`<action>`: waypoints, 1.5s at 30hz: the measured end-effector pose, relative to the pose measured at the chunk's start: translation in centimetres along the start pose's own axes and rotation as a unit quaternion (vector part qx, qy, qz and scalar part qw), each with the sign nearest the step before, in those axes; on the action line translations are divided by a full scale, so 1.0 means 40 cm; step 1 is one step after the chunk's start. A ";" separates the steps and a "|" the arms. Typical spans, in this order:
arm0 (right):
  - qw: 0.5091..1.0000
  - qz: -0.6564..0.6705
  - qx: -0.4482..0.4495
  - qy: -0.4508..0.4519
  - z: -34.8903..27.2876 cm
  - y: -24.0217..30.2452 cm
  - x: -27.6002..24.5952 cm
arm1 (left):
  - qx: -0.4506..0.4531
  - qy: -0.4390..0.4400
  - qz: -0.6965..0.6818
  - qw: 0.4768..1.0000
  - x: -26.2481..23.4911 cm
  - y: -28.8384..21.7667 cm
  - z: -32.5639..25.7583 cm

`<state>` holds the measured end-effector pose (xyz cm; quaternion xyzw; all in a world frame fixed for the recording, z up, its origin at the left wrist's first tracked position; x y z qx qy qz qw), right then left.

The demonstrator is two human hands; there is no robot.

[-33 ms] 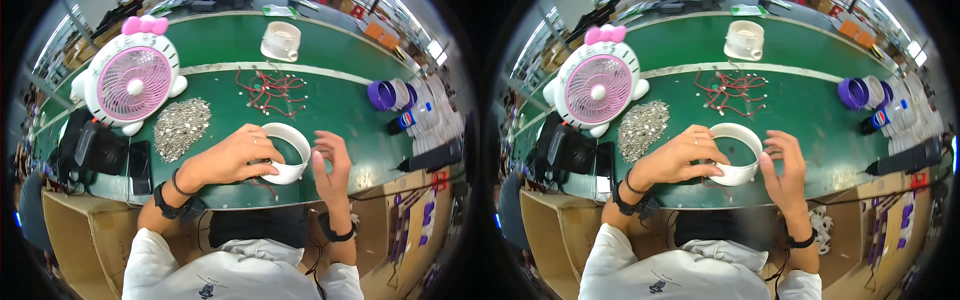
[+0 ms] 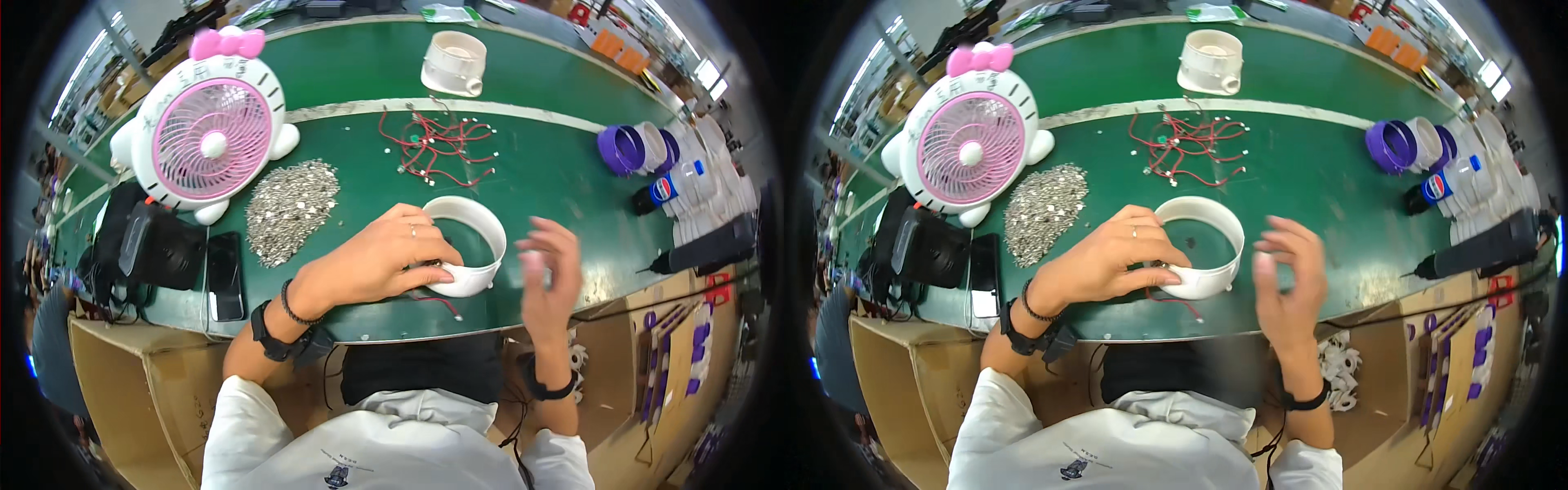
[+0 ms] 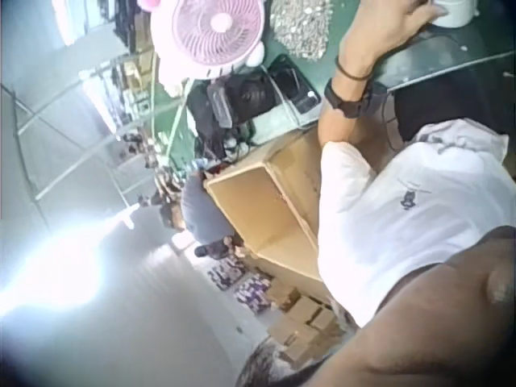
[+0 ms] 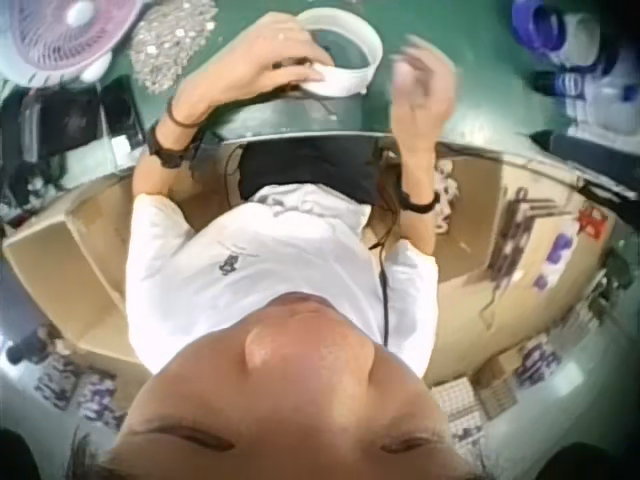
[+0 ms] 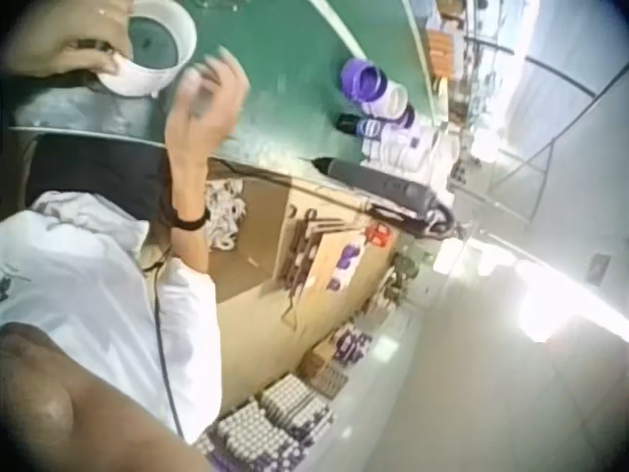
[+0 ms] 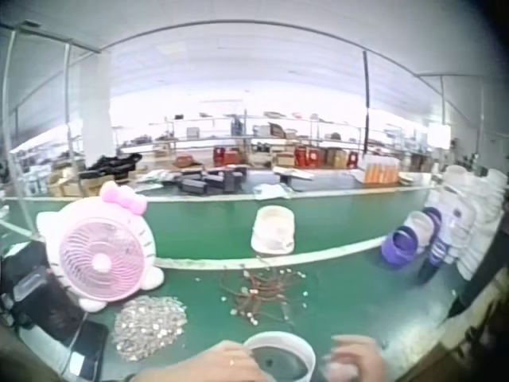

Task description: The person uses a handheld electric screwdriver to fasten small screws into white plastic circular housings. They repeatedly pick up a housing, align it, drive a screw, and place the finished unit into a stack on the table.

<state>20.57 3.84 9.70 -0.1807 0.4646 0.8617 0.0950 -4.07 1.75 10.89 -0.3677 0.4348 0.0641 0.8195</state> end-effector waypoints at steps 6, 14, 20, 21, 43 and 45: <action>0.949 -0.120 -0.031 -0.291 -0.070 0.038 -0.203 | -0.070 0.022 0.046 0.996 0.103 0.001 -0.011; 0.934 -0.148 -0.030 -0.324 0.092 -0.027 -0.339 | -0.033 0.032 0.048 0.998 0.092 0.025 -0.014; 0.976 0.141 -0.071 -0.152 0.252 0.013 -0.321 | -0.040 0.011 0.069 0.997 0.101 0.022 -0.009; 0.970 0.214 -0.086 -0.077 0.253 0.018 -0.306 | -0.036 0.007 0.066 0.997 0.105 0.022 -0.009; 0.928 0.350 -0.058 0.114 0.098 0.152 0.128 | -0.051 -0.005 0.036 0.998 0.138 0.047 -0.025; 0.929 0.347 -0.061 0.115 0.097 0.154 0.131 | -0.052 -0.004 0.038 0.998 0.137 0.046 -0.025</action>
Point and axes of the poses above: each hand's wrist, its own z-axis towards the middle knuckle, its own x-axis out of the palm, y = z × x, the point moved 5 cm from there along z, towards the middle knuckle, and after that the axes turned 9 degrees about y, right-handed, at the moved point
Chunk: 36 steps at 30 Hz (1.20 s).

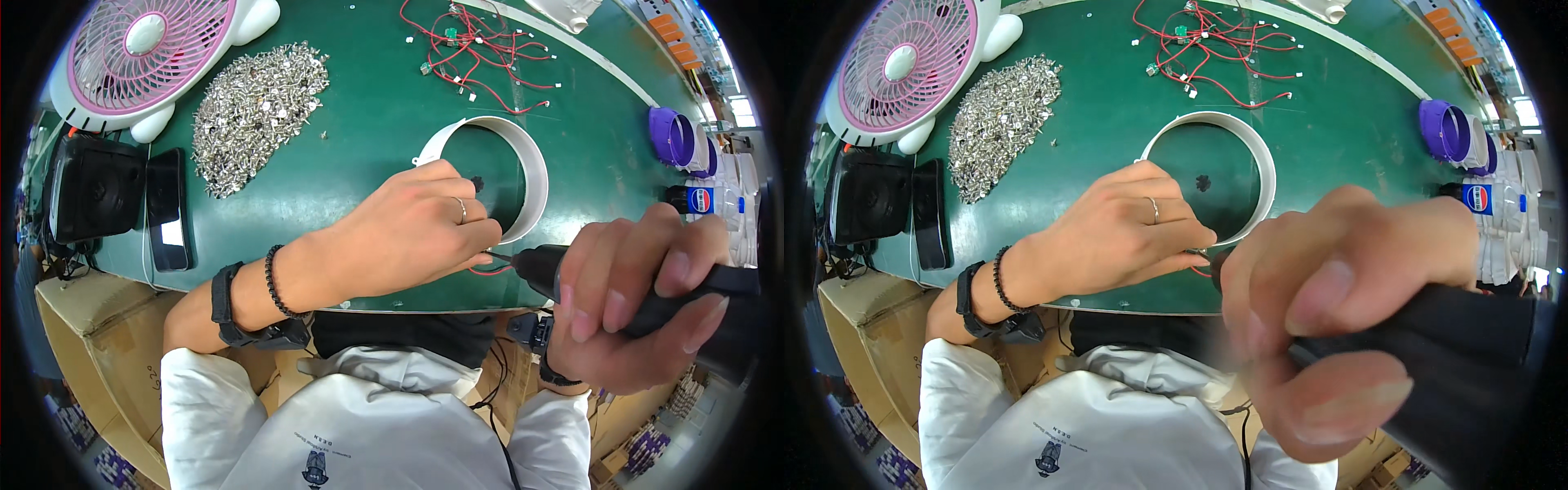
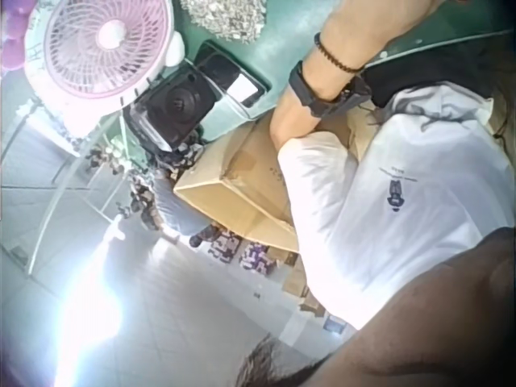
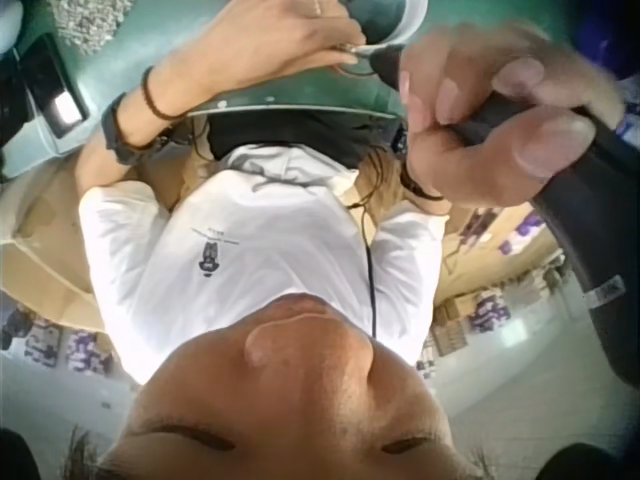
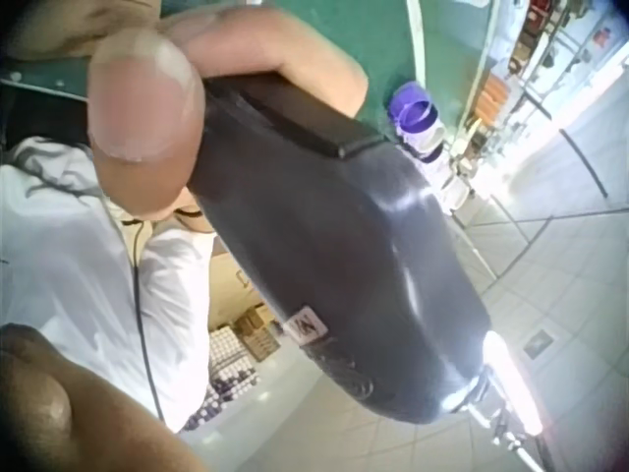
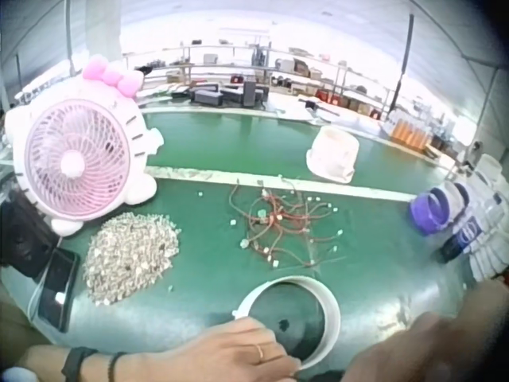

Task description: The person uses a handheld electric screwdriver to fasten small screws into white plastic circular housings. They repeatedly pick up a housing, align it, drive a screw, and place the finished unit into a stack on the table.

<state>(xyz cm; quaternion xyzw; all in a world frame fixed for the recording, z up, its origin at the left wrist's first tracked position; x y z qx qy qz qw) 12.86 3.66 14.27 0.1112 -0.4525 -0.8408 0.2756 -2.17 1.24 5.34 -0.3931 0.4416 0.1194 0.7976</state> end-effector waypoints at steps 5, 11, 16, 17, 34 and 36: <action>1.000 -0.011 0.001 -0.003 0.000 0.001 0.003 | 0.011 -0.016 0.000 1.000 -0.001 0.001 0.001; 1.000 -0.018 -0.002 -0.002 -0.001 0.005 0.008 | 0.003 -0.012 0.000 1.000 0.001 -0.001 -0.001; 1.000 -0.031 0.004 -0.004 0.000 0.012 0.013 | -0.003 0.001 -0.013 1.000 0.006 0.001 0.001; 0.999 -0.035 0.007 -0.004 -0.001 0.014 0.015 | -0.005 0.003 -0.018 1.000 0.007 0.000 0.001; 0.999 0.026 -0.024 -0.004 0.033 0.089 -0.005 | -0.014 -0.087 -0.175 0.981 -0.073 0.007 0.008; 0.999 0.022 -0.020 -0.015 0.033 0.068 0.013 | -0.011 -0.137 -0.197 0.971 -0.099 0.026 0.009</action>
Point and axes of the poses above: each hand's wrist, its own z-axis towards the middle knuckle, its own x-axis out of the palm, y = z × x, the point moved 5 cm from there along z, towards the middle knuckle, and after that the axes turned 9 degrees about y, right-handed, at the moved point
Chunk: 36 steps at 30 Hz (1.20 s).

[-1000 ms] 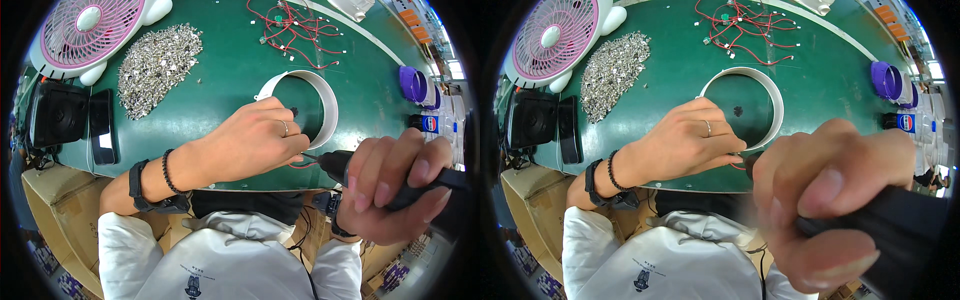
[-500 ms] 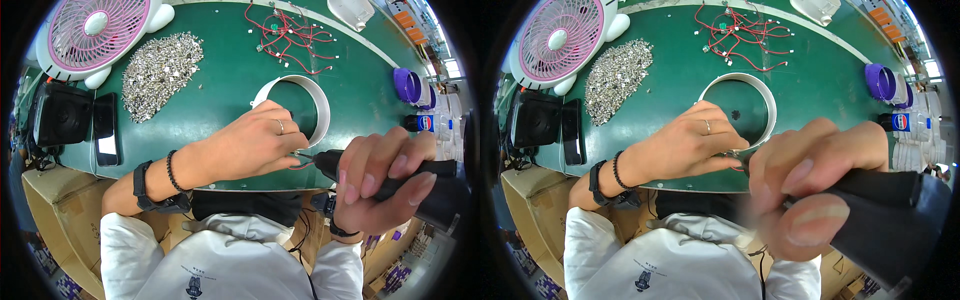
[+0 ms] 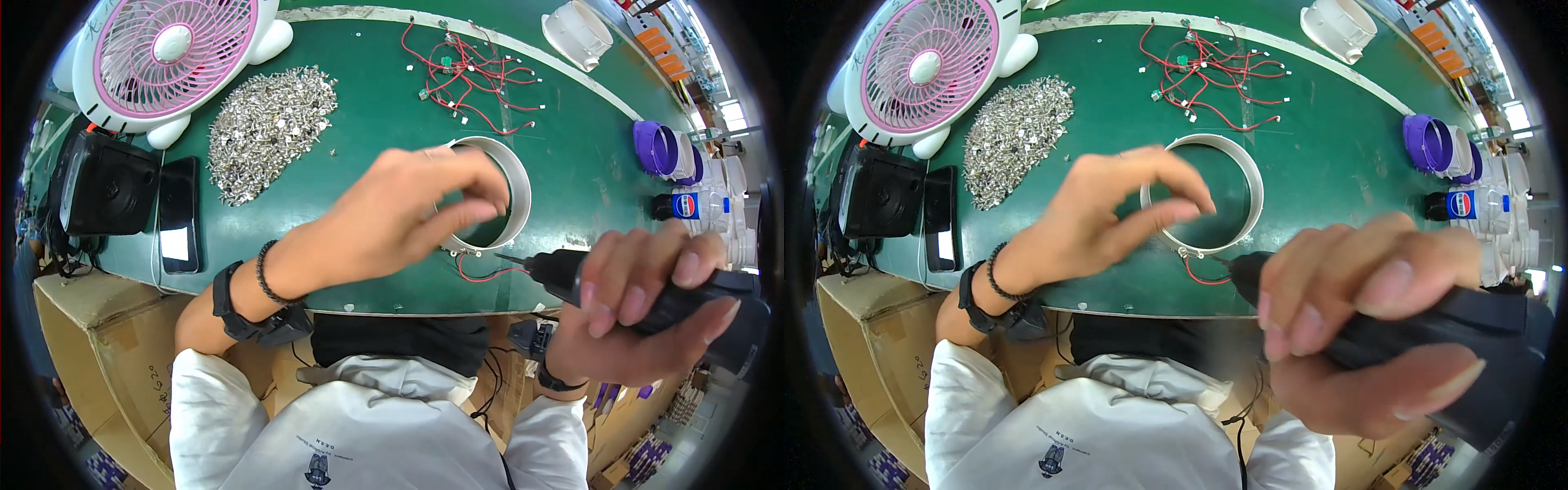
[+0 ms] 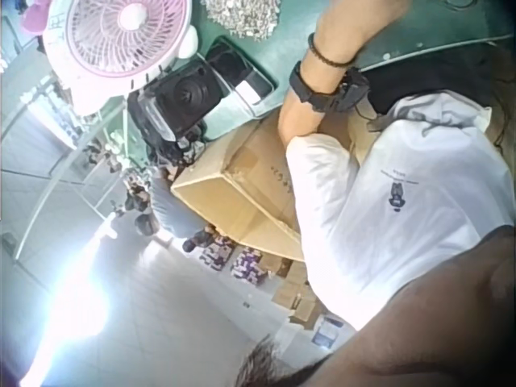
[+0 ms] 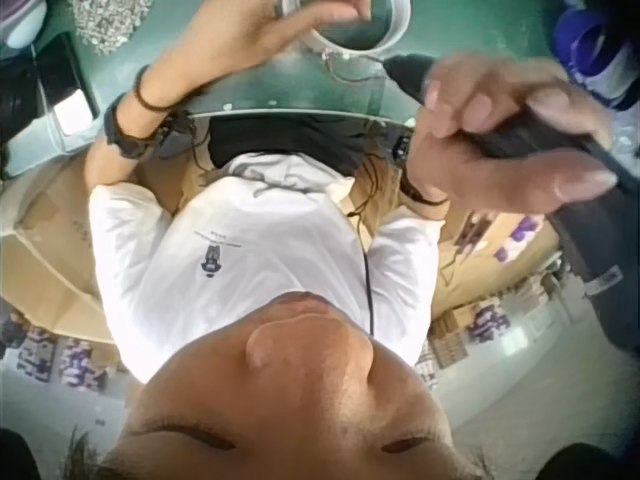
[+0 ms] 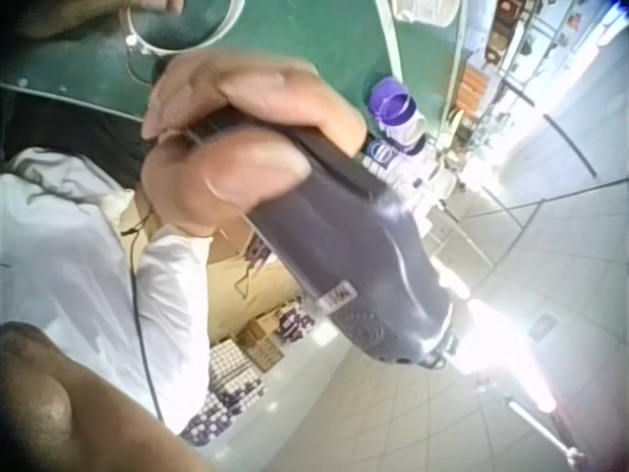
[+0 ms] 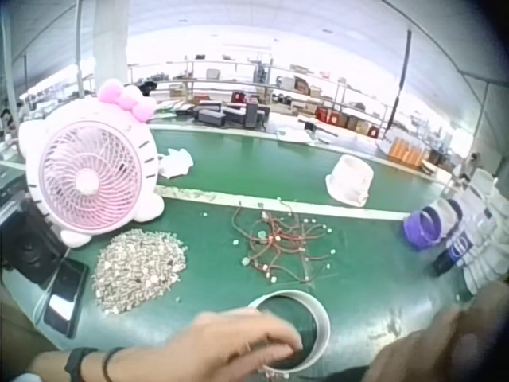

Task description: The person uses a handheld electric screwdriver to fasten small screws into white plastic circular housings. They repeatedly pick up a housing, align it, drive a screw, and place the finished unit into a stack on the table.

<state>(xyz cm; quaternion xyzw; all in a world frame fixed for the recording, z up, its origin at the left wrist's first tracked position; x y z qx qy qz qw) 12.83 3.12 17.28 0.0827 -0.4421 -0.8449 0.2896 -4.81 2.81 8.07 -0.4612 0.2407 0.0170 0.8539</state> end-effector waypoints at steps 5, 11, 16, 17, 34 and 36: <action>1.000 -0.008 0.027 0.006 -0.012 -0.053 0.030 | -0.245 -0.099 -0.375 0.888 -0.007 0.052 -0.025; 0.998 -0.043 0.042 0.000 -0.018 -0.070 0.038 | -0.051 0.064 0.041 0.996 -0.003 -0.014 -0.023; 0.998 -0.041 0.042 0.015 -0.017 -0.077 0.039 | -0.076 0.154 0.103 0.980 0.039 0.003 -0.051; 0.998 -0.033 0.043 0.022 -0.015 -0.078 0.041 | -0.074 0.152 0.105 0.980 0.045 0.007 -0.051; 0.997 -0.045 0.039 0.040 -0.015 -0.080 0.038 | -0.051 0.131 0.110 0.984 0.057 0.016 -0.053; 0.997 -0.046 0.040 0.040 -0.017 -0.078 0.040 | -0.049 0.134 0.108 0.984 0.055 0.013 -0.050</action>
Point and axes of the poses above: each hand's wrist, its own z-axis towards the middle knuckle, its own x-axis out of the palm, y = z × x, the point moved 5 cm from there along z, towards the middle knuckle, and after that the axes turned 9 degrees about y, right-handed, at the moved point
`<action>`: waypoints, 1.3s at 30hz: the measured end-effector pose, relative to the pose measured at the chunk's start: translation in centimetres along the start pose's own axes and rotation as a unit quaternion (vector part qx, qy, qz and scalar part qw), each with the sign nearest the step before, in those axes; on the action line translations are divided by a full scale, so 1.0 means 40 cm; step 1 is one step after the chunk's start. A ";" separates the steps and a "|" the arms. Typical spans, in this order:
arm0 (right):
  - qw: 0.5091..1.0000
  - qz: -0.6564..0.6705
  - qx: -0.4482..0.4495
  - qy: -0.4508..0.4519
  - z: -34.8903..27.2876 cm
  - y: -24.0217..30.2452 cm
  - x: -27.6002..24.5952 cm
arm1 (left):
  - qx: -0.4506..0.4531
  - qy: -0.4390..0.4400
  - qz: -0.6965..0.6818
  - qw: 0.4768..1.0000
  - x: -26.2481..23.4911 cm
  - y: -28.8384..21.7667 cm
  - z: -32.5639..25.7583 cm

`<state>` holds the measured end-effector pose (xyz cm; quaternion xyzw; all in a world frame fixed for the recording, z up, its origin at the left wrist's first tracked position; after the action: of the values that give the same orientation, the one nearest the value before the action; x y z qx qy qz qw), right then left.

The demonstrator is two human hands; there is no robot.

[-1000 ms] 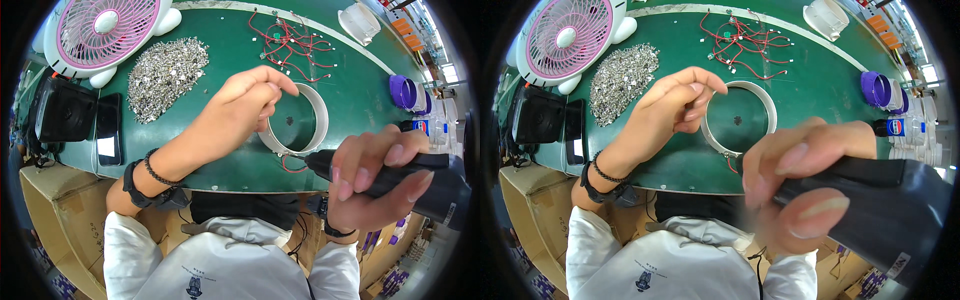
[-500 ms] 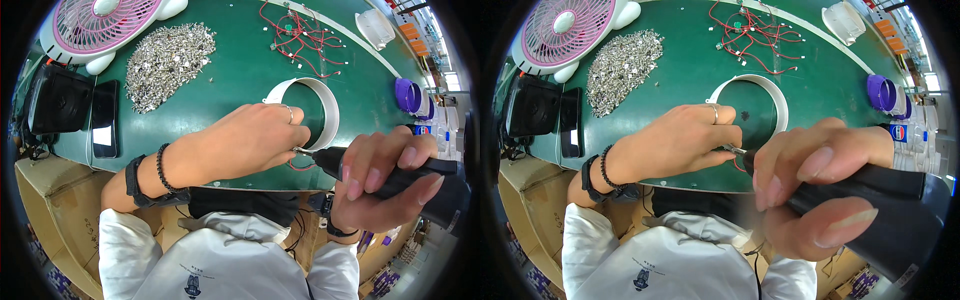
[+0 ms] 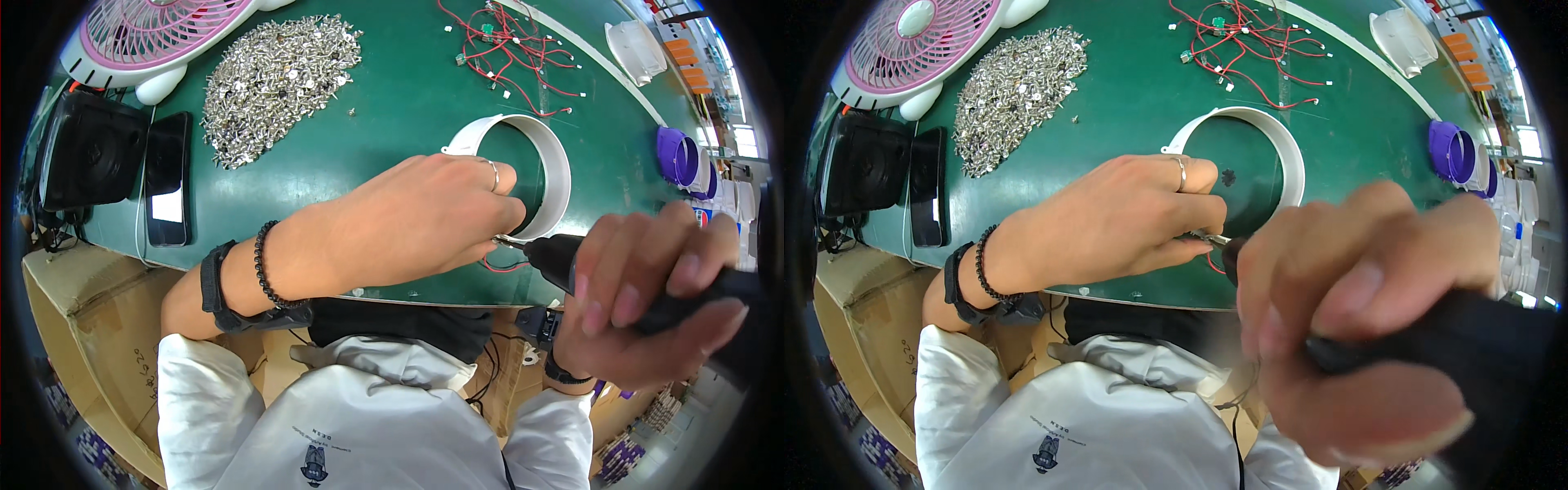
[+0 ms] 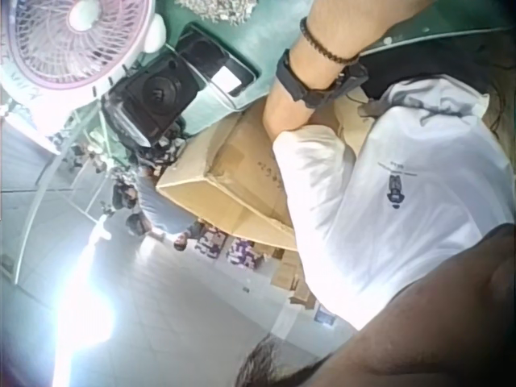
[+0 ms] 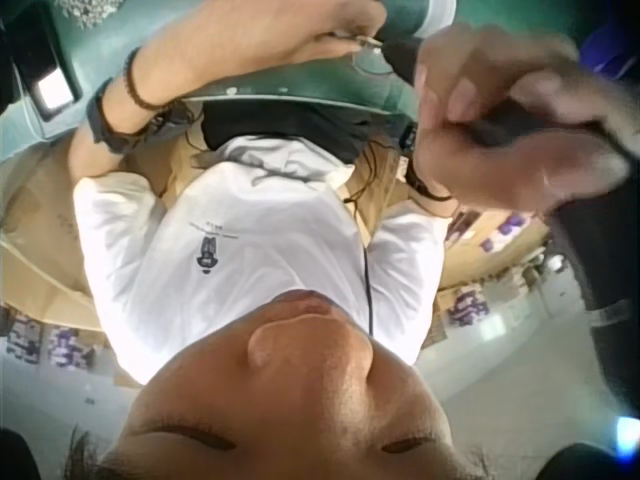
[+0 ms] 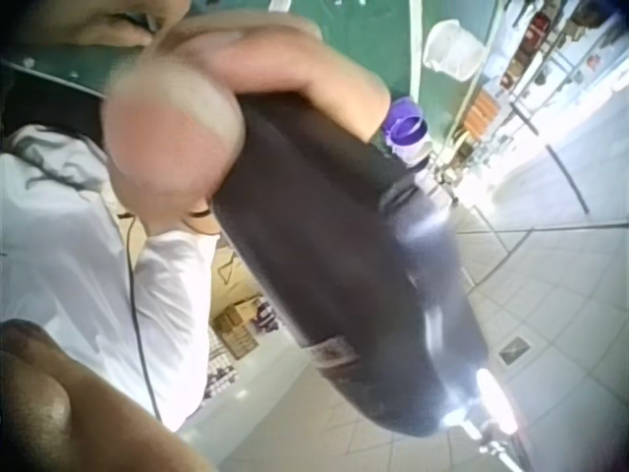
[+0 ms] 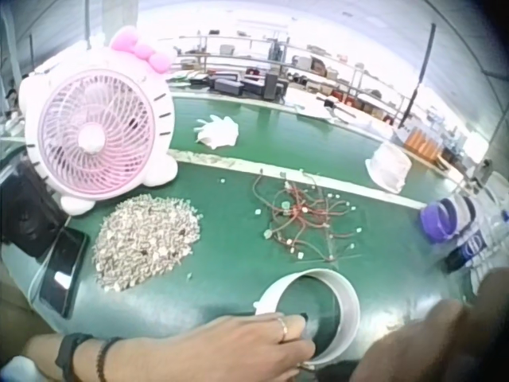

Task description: The person uses a handheld electric screwdriver to fasten small screws into white plastic circular housings. They repeatedly pick up a housing, align it, drive a screw, and place the finished unit into a stack on the table.

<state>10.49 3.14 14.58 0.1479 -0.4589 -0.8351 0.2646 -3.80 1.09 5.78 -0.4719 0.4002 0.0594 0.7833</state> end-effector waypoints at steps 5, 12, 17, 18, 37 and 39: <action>1.000 -0.008 0.002 0.004 0.006 0.006 0.008 | 0.019 -0.013 -0.040 0.999 -0.007 0.004 0.003; 1.000 -0.009 -0.010 -0.005 0.013 0.029 0.003 | 0.038 -0.003 -0.085 0.996 -0.013 0.012 0.007; 0.998 0.042 -0.039 -0.011 0.032 0.091 -0.047 | 0.049 -0.013 -0.094 0.994 -0.033 -0.014 0.021; 0.998 0.059 -0.038 -0.007 0.034 0.097 -0.066 | 0.054 -0.021 -0.089 0.994 -0.044 -0.017 0.021; 0.959 -0.223 0.172 0.037 -0.162 -0.158 -0.180 | -0.064 -0.023 0.195 0.978 -0.032 -0.144 -0.010; 0.934 -0.316 0.120 0.118 -0.156 -0.148 -0.172 | -0.064 0.000 0.203 0.977 0.018 -0.117 -0.004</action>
<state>17.35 5.41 6.25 0.4135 -0.4509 -0.7908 0.0196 -1.20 -1.80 8.51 -0.4301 0.4834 0.2430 0.7227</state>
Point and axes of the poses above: each hand's wrist, its own z-axis towards the middle knuckle, its own x-axis out of the palm, y = z × x, the point moved 5 cm from there along z, towards the middle knuckle, and after that the axes turned 9 degrees about y, right-handed, at the moved point
